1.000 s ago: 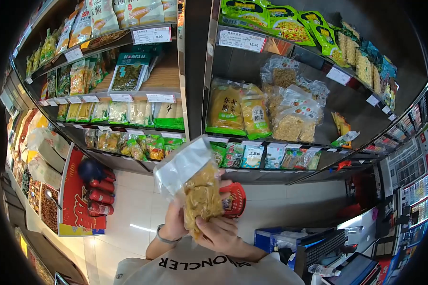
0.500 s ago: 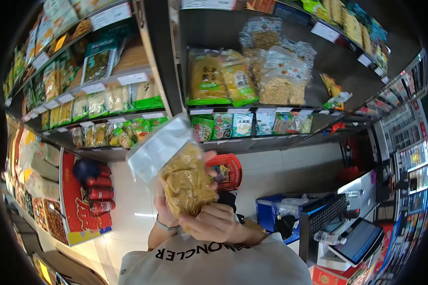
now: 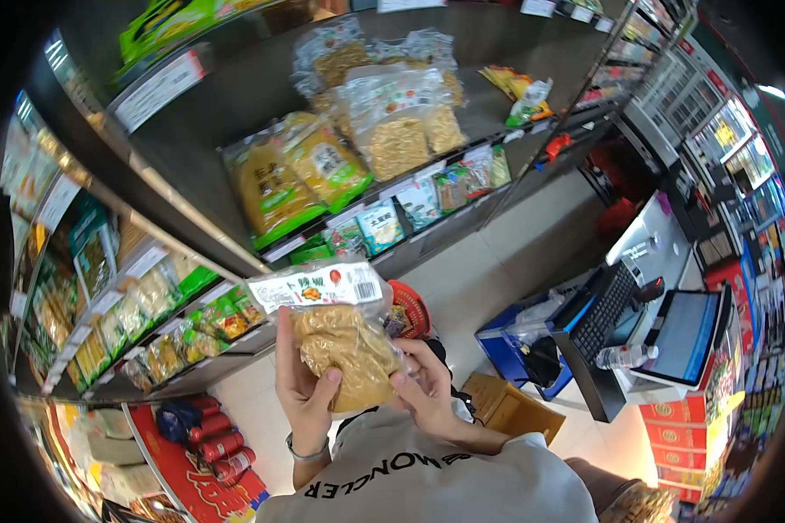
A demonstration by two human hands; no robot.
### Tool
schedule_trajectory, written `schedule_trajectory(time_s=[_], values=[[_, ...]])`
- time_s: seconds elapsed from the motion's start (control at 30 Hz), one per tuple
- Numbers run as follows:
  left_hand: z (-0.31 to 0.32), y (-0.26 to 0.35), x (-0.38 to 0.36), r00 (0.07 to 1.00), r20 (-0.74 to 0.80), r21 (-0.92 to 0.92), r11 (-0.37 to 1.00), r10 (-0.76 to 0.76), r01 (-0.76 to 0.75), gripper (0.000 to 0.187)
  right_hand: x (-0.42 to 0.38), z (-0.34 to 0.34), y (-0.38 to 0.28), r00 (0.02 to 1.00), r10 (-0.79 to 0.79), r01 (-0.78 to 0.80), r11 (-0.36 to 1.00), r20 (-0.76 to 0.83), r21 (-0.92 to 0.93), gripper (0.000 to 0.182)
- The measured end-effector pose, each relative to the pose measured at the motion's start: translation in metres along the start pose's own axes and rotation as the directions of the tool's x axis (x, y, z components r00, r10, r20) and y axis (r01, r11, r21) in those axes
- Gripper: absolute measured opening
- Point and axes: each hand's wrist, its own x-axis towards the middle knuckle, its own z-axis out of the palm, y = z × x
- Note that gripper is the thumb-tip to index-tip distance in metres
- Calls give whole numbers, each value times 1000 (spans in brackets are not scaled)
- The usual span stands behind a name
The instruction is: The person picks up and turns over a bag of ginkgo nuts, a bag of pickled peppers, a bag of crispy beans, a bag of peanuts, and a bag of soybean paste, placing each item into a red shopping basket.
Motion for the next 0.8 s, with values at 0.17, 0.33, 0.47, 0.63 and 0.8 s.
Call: schedule_trajectory(time_s=[0.17, 0.33, 0.47, 0.63, 0.8], values=[[34, -33, 37, 990, 81, -17, 993, -113, 114, 88, 30, -40, -18, 989, 136, -119, 961, -53, 249, 37], [79, -73, 79, 965, 176, 29, 981, -194, 192, 90, 73, -101, -29, 960, 251, -204, 930, -121, 306, 35], [122, -119, 118, 957, 184, 140, 970, -222, 198, 88, 121, -156, -45, 946, 286, -287, 958, -151, 10, 37], [179, -177, 166, 935, 143, 114, 944, -323, 309, 86, 181, -237, -68, 954, 275, -285, 955, -117, -78, 37], [220, -239, 218, 954, 93, 195, 945, -284, 262, 82, 258, -299, -85, 945, 313, -328, 895, -98, -302, 55]])
